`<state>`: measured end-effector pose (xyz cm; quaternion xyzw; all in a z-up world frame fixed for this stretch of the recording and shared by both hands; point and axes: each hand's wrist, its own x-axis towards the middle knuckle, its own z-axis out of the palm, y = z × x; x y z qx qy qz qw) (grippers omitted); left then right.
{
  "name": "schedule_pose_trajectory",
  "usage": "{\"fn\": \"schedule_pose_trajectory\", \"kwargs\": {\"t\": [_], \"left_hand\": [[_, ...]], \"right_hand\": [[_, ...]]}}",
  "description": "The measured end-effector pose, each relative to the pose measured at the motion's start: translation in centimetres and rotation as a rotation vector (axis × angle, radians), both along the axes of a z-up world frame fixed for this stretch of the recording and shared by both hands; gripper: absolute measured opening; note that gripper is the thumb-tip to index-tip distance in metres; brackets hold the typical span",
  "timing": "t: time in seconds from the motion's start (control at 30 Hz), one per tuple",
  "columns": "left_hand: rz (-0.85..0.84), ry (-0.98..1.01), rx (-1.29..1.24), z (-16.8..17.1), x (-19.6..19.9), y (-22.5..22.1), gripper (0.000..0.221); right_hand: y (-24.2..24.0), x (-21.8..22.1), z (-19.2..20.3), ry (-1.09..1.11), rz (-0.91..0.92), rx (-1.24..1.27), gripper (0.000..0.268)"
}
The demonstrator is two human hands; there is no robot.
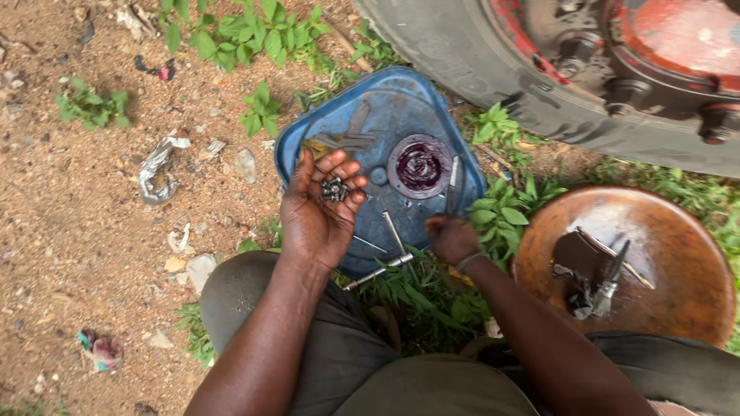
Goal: The person wipes metal nuts with a yellow cloth, holds a collection of nuts in one hand, applies purple grease to the center of a truck wheel, and positions a hub cap onto the wheel hub.
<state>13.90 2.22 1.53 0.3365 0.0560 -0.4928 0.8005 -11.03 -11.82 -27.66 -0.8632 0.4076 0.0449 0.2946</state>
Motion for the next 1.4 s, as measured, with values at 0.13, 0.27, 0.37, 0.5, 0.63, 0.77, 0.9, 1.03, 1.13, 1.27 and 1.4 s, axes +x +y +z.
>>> {"fn": "schedule_pose_trajectory", "kwargs": {"t": [0.13,0.27,0.37,0.5,0.63,0.77,0.9,1.03,1.13,1.27,1.4], "left_hand": [[-0.019,-0.014,-0.013,-0.1,-0.4,0.1,0.049],[-0.044,-0.019,0.002,0.1,-0.1,0.4,0.048],[-0.050,-0.007,-0.013,0.2,-0.1,0.0,0.048],[-0.068,-0.002,0.019,0.1,-0.3,-0.3,0.047],[-0.084,-0.013,0.009,0.1,-0.6,-0.1,0.048],[-0.065,-0.025,0.026,0.3,-0.4,-0.1,0.049],[-0.079,-0.049,0.042,0.0,-0.5,0.0,0.048],[-0.064,-0.018,0.060,0.3,-0.5,-0.5,0.048],[-0.064,-0.015,0.039,0.3,-0.1,-0.7,0.048],[-0.095,-0.016,0.039,0.0,-0.3,-0.6,0.048],[-0.098,-0.018,0.010,0.5,-0.7,-1.0,0.047]], "right_hand": [[3.5,3.1,0.8,-0.073,0.183,0.031,0.020],[5.8,3.4,3.6,-0.086,0.236,0.128,0.020],[6.9,1.9,6.2,-0.218,0.532,0.065,0.033],[6.7,2.8,7.4,-0.369,0.070,0.284,0.031],[1.7,5.5,5.3,-0.657,-0.957,0.939,0.017],[-3.4,7.1,1.2,-0.989,-1.209,1.367,0.009],[-9.1,9.0,-2.1,-1.470,-0.227,1.722,0.040],[-12.5,8.2,-0.9,-0.630,-0.823,0.671,0.016],[-11.6,2.4,2.5,-0.174,-0.268,-0.251,0.026],[-6.5,-2.6,7.6,-0.014,-0.349,-0.069,0.028],[-1.3,-3.3,11.2,-0.196,0.072,-0.068,0.041]]}}
